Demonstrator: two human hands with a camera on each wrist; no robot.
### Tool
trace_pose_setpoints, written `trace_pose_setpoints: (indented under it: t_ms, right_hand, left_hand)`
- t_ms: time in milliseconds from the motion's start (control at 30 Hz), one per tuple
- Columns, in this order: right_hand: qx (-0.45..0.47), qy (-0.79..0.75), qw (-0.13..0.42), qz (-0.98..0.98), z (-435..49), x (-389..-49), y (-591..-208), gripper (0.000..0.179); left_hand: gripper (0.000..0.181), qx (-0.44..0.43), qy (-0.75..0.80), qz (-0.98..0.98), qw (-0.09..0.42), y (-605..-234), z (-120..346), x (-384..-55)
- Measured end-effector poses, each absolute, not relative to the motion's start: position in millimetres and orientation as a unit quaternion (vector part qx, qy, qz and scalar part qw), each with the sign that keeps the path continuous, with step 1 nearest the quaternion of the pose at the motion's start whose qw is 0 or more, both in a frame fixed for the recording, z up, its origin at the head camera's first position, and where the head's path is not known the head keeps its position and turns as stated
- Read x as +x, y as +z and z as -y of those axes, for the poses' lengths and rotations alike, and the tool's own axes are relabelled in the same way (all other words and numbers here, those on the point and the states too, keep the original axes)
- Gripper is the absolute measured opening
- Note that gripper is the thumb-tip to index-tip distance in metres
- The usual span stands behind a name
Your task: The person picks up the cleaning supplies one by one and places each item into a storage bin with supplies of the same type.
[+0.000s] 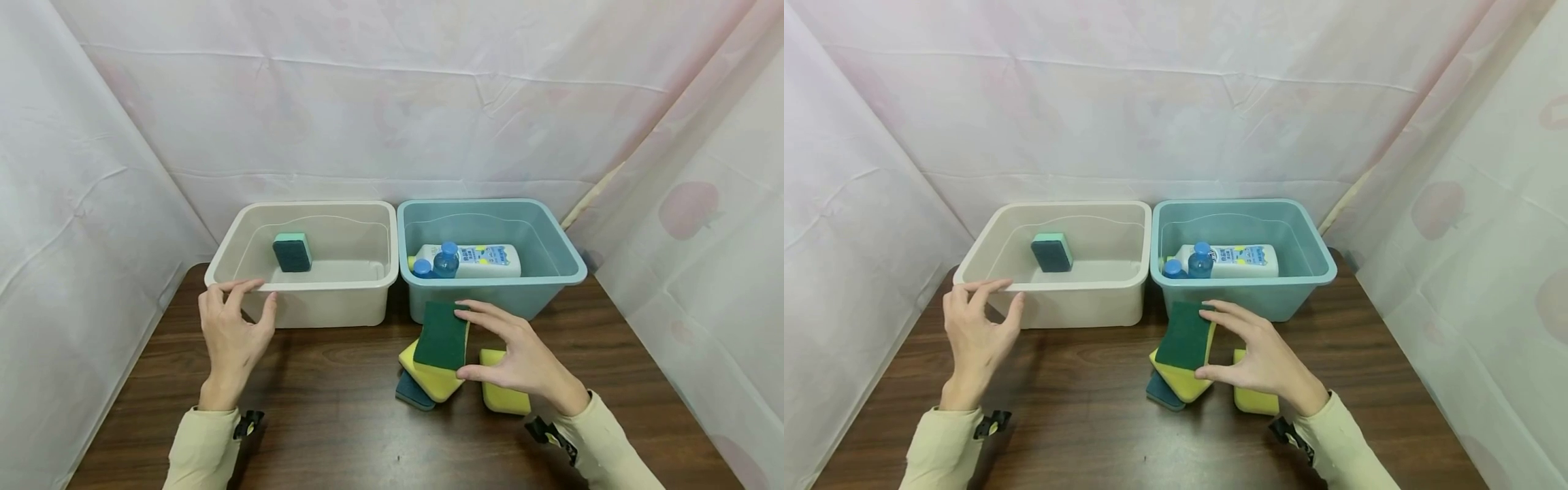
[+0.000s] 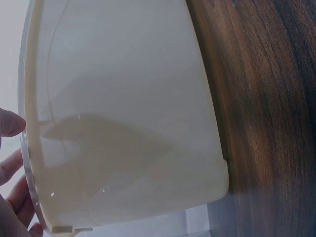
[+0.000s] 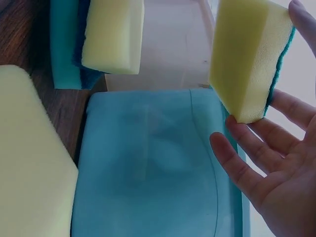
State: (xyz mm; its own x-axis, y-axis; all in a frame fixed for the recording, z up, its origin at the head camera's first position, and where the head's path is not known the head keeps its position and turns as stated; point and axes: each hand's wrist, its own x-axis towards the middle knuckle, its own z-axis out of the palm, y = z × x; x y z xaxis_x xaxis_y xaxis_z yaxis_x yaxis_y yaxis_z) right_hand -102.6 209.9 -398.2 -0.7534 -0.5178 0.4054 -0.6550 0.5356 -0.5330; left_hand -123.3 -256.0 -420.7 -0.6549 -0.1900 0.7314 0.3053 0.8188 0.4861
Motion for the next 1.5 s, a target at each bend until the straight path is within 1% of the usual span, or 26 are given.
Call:
trace_pose_setpoints:
  t_ms: [267, 500, 733, 1000, 1233, 1500]
  right_hand:
    - [0.338, 0.345, 0.106, 0.869, -205, -103, -393, 0.088]
    - [0.345, 0.344, 0.096, 0.868, -200, -106, -388, 0.088]
    - [0.350, 0.342, 0.090, 0.868, -197, -105, -384, 0.088]
    - [0.353, 0.344, 0.089, 0.866, -193, -106, -384, 0.087]
    - [0.367, 0.345, 0.102, 0.858, -185, -111, -381, 0.088]
    - [0.372, 0.366, 0.099, 0.847, -178, -116, -381, 0.092]
  left_hand:
    - [0.035, -0.037, -0.297, 0.861, 0.412, -420, 256, -125]
    - [0.035, -0.031, -0.303, 0.856, 0.418, -421, 257, -124]
    - [0.035, -0.030, -0.301, 0.861, 0.410, -422, 257, -123]
    - [0.033, -0.032, -0.309, 0.851, 0.424, -423, 256, -124]
    - [0.037, -0.032, -0.299, 0.861, 0.409, -421, 257, -124]
    - [0.037, -0.031, -0.299, 0.860, 0.412, -422, 257, -124]
